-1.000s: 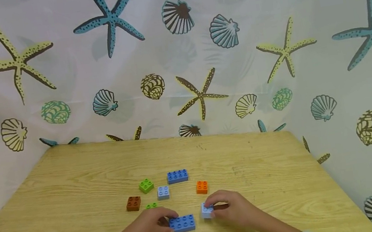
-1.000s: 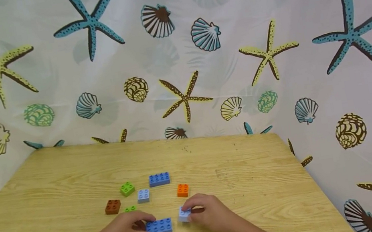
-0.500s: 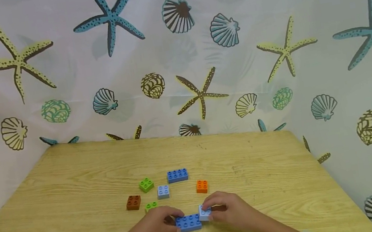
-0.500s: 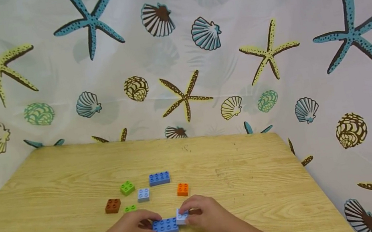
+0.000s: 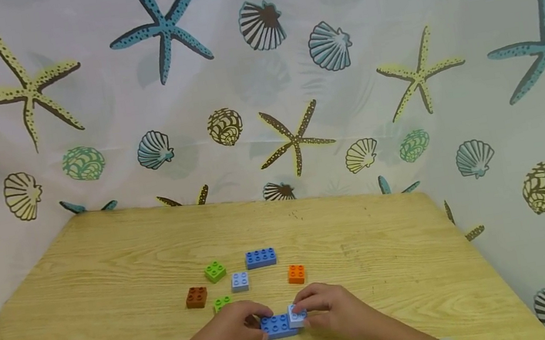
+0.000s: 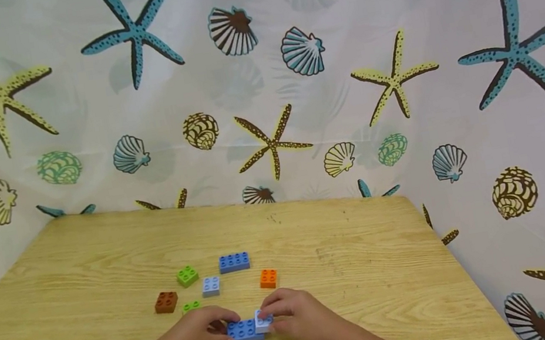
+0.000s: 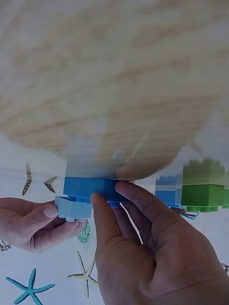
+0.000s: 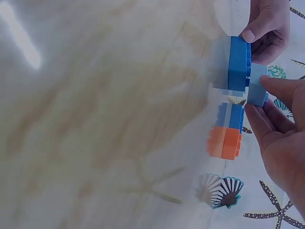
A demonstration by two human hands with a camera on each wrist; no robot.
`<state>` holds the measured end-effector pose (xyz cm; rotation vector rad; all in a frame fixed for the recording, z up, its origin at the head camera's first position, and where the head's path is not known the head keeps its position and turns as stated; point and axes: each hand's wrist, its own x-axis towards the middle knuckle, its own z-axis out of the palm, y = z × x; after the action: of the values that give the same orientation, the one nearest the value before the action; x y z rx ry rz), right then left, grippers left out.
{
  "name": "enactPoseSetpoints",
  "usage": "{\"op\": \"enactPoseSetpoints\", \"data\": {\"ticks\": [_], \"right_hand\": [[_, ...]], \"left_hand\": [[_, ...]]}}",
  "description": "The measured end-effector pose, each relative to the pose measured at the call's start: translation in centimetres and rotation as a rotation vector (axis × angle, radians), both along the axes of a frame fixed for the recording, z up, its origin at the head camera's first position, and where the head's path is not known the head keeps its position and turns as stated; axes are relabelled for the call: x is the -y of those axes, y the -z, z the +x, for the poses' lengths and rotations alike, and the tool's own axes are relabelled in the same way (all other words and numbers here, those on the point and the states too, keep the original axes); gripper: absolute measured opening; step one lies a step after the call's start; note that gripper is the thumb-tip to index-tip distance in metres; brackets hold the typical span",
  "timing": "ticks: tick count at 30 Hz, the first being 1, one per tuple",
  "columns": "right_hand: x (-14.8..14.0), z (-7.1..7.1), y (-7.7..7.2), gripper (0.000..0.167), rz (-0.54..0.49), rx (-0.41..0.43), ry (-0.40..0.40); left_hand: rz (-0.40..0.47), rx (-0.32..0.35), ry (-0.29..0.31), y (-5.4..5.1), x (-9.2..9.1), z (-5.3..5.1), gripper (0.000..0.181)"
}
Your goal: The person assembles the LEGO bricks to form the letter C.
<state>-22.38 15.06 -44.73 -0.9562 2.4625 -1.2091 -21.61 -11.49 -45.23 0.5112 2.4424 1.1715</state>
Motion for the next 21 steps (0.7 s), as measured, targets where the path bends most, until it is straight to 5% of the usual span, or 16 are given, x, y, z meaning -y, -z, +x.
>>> {"op": "enactPoseSetpoints", "data": {"ticks": [14, 21], "right_hand": [[0.7, -0.2, 0.2, 0.024, 0.006, -0.117, -0.078], [1.1, -0.1, -0.1, 0.030, -0.003, 0.080, 0.027]], "left_hand": [[-0.005, -0.003, -0.008, 0.0, 0.2, 0.0, 0.032], [0.000, 0.016, -0.020, 0.0, 0.0, 0.1, 0.032]]}}
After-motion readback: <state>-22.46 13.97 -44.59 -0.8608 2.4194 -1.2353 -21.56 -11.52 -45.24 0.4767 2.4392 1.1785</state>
